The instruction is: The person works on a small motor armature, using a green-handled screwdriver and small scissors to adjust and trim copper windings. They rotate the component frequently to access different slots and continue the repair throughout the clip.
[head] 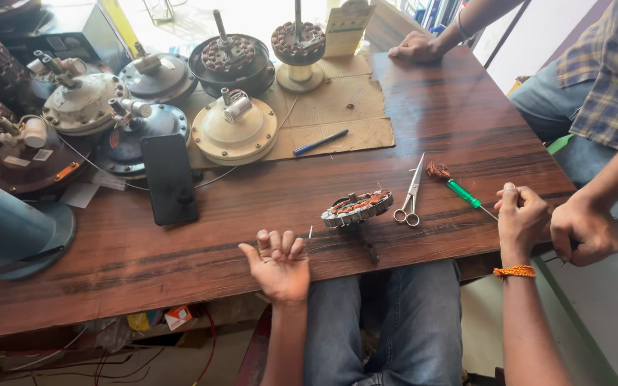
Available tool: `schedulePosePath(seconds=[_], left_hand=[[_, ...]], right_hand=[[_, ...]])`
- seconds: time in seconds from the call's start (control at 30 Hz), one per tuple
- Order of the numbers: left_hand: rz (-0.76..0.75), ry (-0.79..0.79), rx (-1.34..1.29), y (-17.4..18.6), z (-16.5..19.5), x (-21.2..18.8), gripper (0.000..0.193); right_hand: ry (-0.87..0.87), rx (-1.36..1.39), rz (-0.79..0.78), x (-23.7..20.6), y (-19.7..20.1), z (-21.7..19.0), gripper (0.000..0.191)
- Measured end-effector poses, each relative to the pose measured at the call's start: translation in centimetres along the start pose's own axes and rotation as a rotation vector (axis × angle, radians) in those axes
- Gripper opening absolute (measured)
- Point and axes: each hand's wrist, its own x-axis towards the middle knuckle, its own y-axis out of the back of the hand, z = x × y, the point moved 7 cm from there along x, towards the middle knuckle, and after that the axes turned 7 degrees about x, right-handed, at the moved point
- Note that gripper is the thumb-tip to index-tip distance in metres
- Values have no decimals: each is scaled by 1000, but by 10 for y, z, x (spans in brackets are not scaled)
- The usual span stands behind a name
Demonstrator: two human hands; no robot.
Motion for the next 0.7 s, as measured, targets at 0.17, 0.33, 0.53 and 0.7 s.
schedulePosePath(seconds=[0.17,0.33,0.53,0.7], left_hand=[[0,-77,163,-14,-4,3,64],[-17,-47,175,-18,-6,3,64],[30,26,84,-11,-8,-1,60],[2,40,16,-8,-6,4,59]], right_hand=[[51,-59,54,0,3,-1,27],[47,-73,59,-2,-1,10,30],[49,81,-1,-1,-8,34,22],[-66,821,87,9,3,64,19]])
